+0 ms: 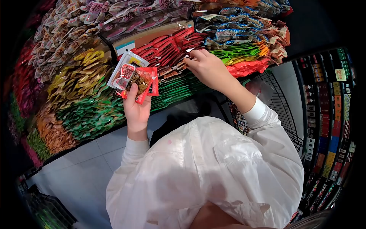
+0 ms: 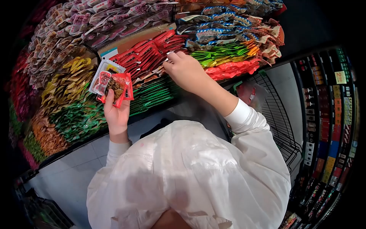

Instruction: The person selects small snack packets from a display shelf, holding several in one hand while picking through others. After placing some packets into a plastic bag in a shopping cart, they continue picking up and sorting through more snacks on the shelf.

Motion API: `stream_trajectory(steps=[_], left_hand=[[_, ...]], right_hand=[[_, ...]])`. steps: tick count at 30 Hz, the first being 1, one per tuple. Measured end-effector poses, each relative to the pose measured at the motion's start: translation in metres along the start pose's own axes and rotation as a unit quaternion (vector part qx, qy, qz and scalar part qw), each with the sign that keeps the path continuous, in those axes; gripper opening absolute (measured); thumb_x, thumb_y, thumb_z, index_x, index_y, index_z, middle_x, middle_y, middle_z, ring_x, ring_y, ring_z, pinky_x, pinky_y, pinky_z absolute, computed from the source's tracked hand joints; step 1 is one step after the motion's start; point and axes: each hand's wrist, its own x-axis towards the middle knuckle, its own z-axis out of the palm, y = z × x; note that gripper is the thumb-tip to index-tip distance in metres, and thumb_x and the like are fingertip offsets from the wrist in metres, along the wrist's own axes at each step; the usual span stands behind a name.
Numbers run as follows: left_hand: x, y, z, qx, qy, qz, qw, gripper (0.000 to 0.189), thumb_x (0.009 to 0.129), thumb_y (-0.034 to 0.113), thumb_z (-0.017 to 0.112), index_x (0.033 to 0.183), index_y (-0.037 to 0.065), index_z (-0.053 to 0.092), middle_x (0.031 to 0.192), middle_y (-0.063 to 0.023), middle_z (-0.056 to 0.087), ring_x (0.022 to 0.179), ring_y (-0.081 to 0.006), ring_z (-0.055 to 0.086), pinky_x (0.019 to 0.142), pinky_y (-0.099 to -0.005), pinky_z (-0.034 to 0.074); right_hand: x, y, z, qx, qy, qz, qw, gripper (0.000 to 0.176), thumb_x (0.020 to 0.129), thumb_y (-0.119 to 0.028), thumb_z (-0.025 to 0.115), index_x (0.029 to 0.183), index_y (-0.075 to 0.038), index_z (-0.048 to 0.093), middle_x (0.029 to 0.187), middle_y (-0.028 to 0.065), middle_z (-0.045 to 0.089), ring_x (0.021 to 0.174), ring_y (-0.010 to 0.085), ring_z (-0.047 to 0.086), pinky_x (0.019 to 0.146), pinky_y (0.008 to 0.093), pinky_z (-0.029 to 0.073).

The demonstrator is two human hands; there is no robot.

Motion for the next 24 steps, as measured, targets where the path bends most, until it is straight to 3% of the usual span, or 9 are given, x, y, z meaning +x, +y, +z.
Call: stream_trajectory(steps=[2, 6, 12, 17, 18, 19, 21, 22, 24], left_hand=[[-0.002, 0.003, 0.003, 0.008, -0.016, -0.007, 1.0, 0.04, 0.089, 0.011, 0.051, 0.127, 0.005, 0.04, 0.126, -0.0101, 0.049, 0.117, -0.0245, 0.047, 0.098, -0.0418, 0.04], [-0.002, 0.002, 0.008, 0.002, -0.019, -0.008, 1.0, 0.04, 0.089, 0.011, 0.051, 0.127, 0.005, 0.04, 0.125, -0.0091, 0.05, 0.117, -0.023, 0.047, 0.098, -0.0411, 0.04], [-0.001, -0.009, 0.019, 0.006, -0.024, -0.045, 0.999, 0.04, 0.089, 0.011, 0.051, 0.127, 0.004, 0.039, 0.124, -0.0108, 0.05, 0.116, -0.0244, 0.048, 0.097, -0.0415, 0.041], [-0.002, -0.017, 0.029, 0.035, -0.031, -0.075, 0.996, 0.038, 0.089, 0.006, 0.05, 0.126, 0.004, 0.04, 0.123, -0.0112, 0.051, 0.112, -0.0253, 0.051, 0.093, -0.0421, 0.045], [-0.002, -0.017, 0.034, 0.01, -0.017, -0.09, 0.996, 0.037, 0.087, 0.0, 0.051, 0.123, 0.005, 0.043, 0.117, -0.0093, 0.054, 0.106, -0.0231, 0.055, 0.088, -0.0377, 0.048], [-0.001, -0.018, 0.035, 0.012, -0.02, -0.089, 0.996, 0.037, 0.087, 0.0, 0.051, 0.123, 0.005, 0.043, 0.117, -0.0093, 0.054, 0.106, -0.0231, 0.055, 0.088, -0.0377, 0.048], [-0.001, -0.025, 0.036, 0.056, -0.037, -0.077, 0.995, 0.037, 0.087, -0.001, 0.05, 0.123, 0.005, 0.043, 0.116, -0.0097, 0.054, 0.106, -0.0228, 0.055, 0.087, -0.0374, 0.049], [-0.002, -0.027, 0.041, 0.073, -0.035, -0.078, 0.994, 0.038, 0.087, -0.003, 0.05, 0.123, 0.004, 0.043, 0.116, -0.0098, 0.054, 0.105, -0.0218, 0.055, 0.086, -0.0372, 0.049], [-0.002, -0.033, 0.041, 0.093, -0.071, -0.09, 0.989, 0.038, 0.087, -0.002, 0.05, 0.124, 0.005, 0.042, 0.116, -0.0095, 0.053, 0.106, -0.022, 0.055, 0.087, -0.0381, 0.048]], right_hand=[[-0.005, -0.004, 0.0, 0.015, 0.086, 0.005, 0.996, 0.027, 0.072, -0.012, 0.064, 0.096, -0.005, 0.057, 0.087, 0.0063, 0.055, 0.08, 0.0223, 0.054, 0.072, 0.0337, 0.045], [-0.031, -0.025, 0.011, 0.011, 0.076, -0.004, 0.997, 0.036, 0.07, -0.021, 0.069, 0.1, -0.005, 0.057, 0.102, 0.0069, 0.057, 0.1, 0.0221, 0.054, 0.096, 0.0427, 0.036], [-0.03, -0.025, 0.026, 0.018, 0.048, 0.036, 0.998, 0.037, 0.08, -0.035, 0.06, 0.105, -0.008, 0.059, 0.1, 0.0062, 0.06, 0.098, 0.0215, 0.055, 0.103, 0.0488, 0.025], [-0.009, -0.023, 0.018, 0.052, -0.006, 0.062, 0.997, 0.027, 0.084, -0.032, 0.054, 0.086, -0.006, 0.063, 0.08, 0.0066, 0.061, 0.086, 0.0229, 0.058, 0.103, 0.0496, 0.024], [-0.007, -0.022, 0.009, 0.075, -0.016, 0.069, 0.995, 0.02, 0.084, -0.023, 0.056, 0.088, -0.005, 0.064, 0.082, 0.0085, 0.062, 0.084, 0.025, 0.058, 0.097, 0.045, 0.033], [-0.004, -0.024, 0.001, 0.074, -0.012, 0.069, 0.995, 0.02, 0.084, -0.023, 0.056, 0.088, -0.005, 0.064, 0.082, 0.0085, 0.062, 0.084, 0.025, 0.058, 0.097, 0.045, 0.033], [-0.003, -0.031, -0.017, 0.194, 0.171, 0.117, 0.959, 0.017, 0.082, -0.015, 0.059, 0.094, -0.004, 0.064, 0.086, 0.0097, 0.063, 0.083, 0.0261, 0.058, 0.085, 0.0387, 0.041], [-0.002, -0.038, -0.027, 0.238, 0.201, 0.112, 0.944, 0.02, 0.079, -0.009, 0.061, 0.099, -0.003, 0.063, 0.089, 0.0109, 0.064, 0.082, 0.0267, 0.057, 0.075, 0.0349, 0.044], [0.004, -0.047, -0.036, 0.306, 0.163, 0.121, 0.93, 0.023, 0.079, -0.013, 0.063, 0.1, -0.004, 0.061, 0.091, 0.0097, 0.062, 0.085, 0.0252, 0.055, 0.078, 0.0343, 0.042]])
